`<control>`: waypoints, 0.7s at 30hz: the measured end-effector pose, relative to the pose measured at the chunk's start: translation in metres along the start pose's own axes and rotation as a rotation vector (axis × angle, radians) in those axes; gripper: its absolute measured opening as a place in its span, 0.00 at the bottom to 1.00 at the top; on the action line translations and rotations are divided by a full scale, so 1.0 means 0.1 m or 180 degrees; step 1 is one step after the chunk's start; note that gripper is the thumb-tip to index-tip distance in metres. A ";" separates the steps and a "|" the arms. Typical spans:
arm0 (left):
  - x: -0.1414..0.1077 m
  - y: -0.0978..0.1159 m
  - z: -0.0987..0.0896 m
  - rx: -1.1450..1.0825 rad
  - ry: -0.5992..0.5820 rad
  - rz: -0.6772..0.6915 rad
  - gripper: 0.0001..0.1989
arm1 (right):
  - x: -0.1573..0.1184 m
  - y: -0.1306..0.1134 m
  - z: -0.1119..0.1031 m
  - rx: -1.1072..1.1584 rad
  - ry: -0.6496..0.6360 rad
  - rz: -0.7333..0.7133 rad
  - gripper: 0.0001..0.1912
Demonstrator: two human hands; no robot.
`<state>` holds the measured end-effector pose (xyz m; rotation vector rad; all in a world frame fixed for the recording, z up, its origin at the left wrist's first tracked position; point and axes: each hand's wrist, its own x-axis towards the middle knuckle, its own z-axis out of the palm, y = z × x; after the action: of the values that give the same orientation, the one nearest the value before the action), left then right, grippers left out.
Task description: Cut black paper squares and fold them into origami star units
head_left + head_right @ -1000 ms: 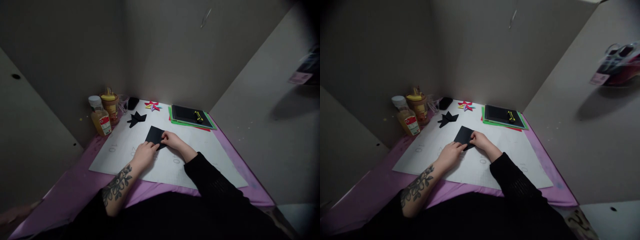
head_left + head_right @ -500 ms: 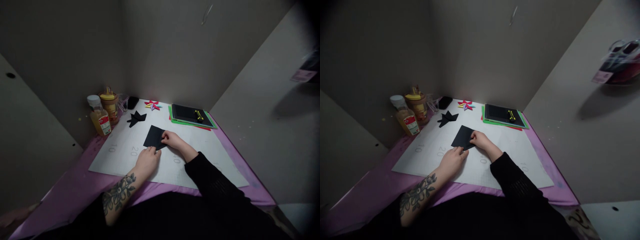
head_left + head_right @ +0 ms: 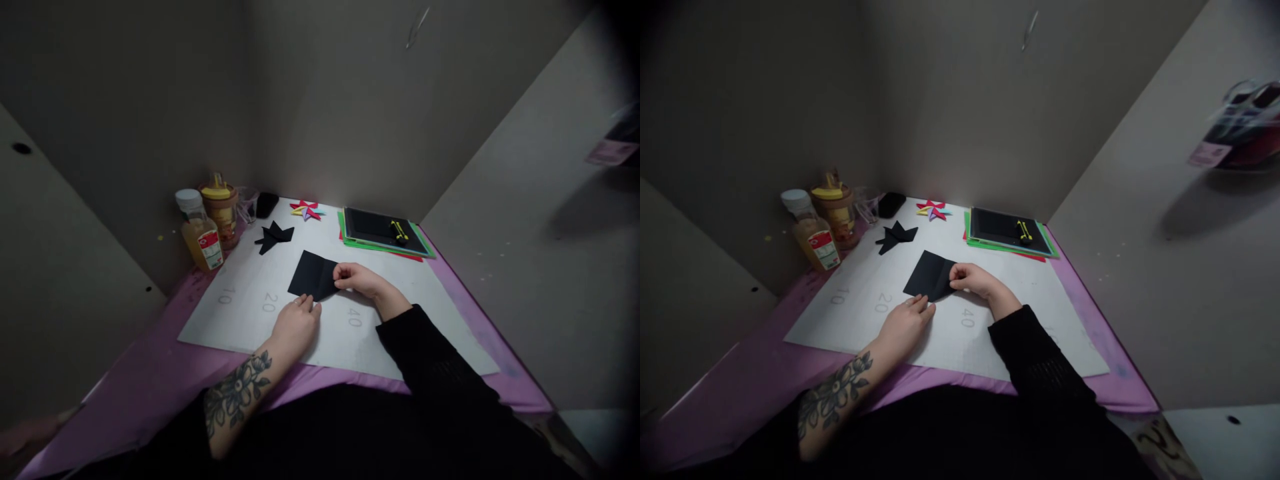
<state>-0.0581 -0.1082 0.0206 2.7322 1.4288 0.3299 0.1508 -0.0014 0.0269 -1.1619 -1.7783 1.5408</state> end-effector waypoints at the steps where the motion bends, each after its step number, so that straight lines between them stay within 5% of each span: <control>1: 0.00 0.00 -0.01 -0.0012 0.0001 0.0007 0.17 | 0.01 0.01 0.01 -0.0034 0.0080 -0.0032 0.10; 13: -0.01 0.04 0.00 0.0052 0.0118 -0.0057 0.11 | 0.13 0.08 0.20 -0.0567 0.0712 -0.0112 0.11; 18: -0.07 -0.08 -0.16 -0.0140 0.0462 -0.1132 0.10 | 0.14 0.10 0.21 -0.0740 0.0744 -0.0136 0.10; 21: -0.07 -0.14 -0.19 -0.0442 0.0469 -0.1317 0.13 | 0.15 0.11 0.22 -0.0910 0.0810 -0.0192 0.09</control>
<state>-0.0769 -0.1071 0.0361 2.2707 1.8771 0.5887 0.1284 -0.0006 0.0088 -1.3563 -1.8781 1.0727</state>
